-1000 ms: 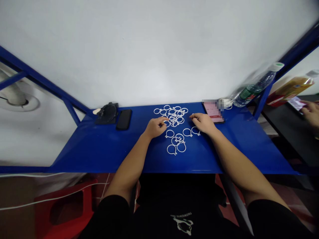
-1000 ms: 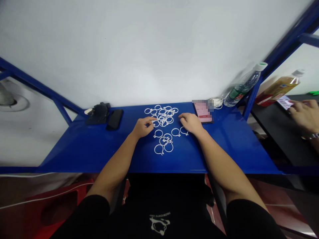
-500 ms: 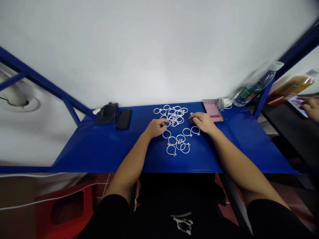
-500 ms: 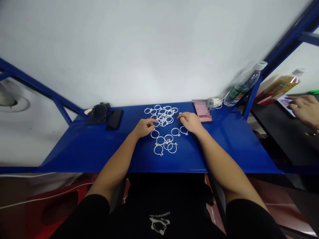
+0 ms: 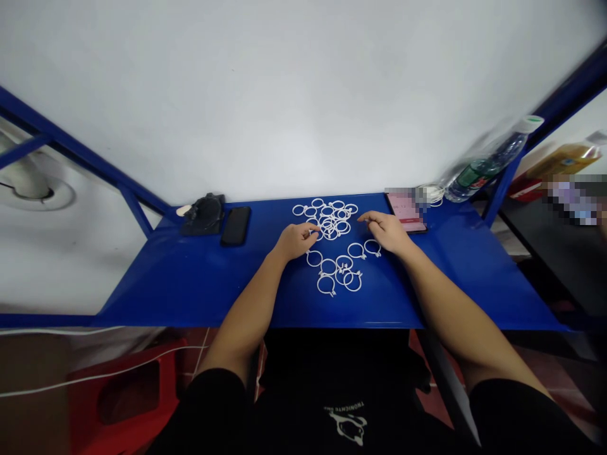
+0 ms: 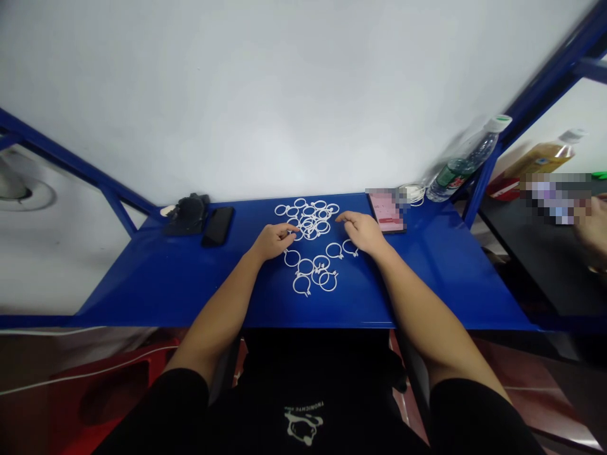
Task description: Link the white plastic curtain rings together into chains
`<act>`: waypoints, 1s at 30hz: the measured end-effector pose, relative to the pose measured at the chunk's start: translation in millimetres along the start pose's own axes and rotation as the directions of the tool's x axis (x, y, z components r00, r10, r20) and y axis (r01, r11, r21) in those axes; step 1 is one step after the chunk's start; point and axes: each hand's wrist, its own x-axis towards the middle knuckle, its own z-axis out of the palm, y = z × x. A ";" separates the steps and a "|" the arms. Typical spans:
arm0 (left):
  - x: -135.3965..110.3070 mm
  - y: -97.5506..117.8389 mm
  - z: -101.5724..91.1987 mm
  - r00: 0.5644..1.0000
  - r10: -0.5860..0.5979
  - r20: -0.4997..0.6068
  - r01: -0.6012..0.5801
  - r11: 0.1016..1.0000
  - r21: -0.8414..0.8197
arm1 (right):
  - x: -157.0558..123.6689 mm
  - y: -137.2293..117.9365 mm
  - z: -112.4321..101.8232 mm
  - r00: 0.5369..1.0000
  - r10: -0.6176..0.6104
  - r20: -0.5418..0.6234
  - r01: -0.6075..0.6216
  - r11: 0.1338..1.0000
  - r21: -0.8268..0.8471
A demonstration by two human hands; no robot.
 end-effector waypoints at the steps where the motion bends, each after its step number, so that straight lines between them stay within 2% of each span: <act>1: 0.3 -0.1 0.1 1.000 -0.002 -0.017 0.002 1.000 0.013 | -0.1 -0.1 0.2 1.000 0.001 -0.006 -0.001 1.000 0.004; 7: 4.7 -5.7 3.5 0.988 -0.044 -0.150 0.055 0.996 0.069 | -1.3 0.6 1.4 0.998 0.011 -0.054 -0.012 1.000 -0.012; 13: 8.9 -15.0 4.0 0.944 -0.065 -0.325 0.103 0.989 0.103 | -2.0 -3.0 3.7 1.000 0.010 0.008 -0.010 0.999 -0.050; 18: 8.8 -17.7 5.8 0.951 -0.074 -0.300 0.114 0.987 0.116 | -1.9 -5.9 4.4 0.998 0.050 0.043 -0.048 0.998 -0.046; 30: 8.4 -23.1 7.8 0.973 -0.120 -0.197 0.154 0.973 0.169 | -1.7 -2.3 7.4 0.999 0.051 0.011 -0.052 0.999 0.014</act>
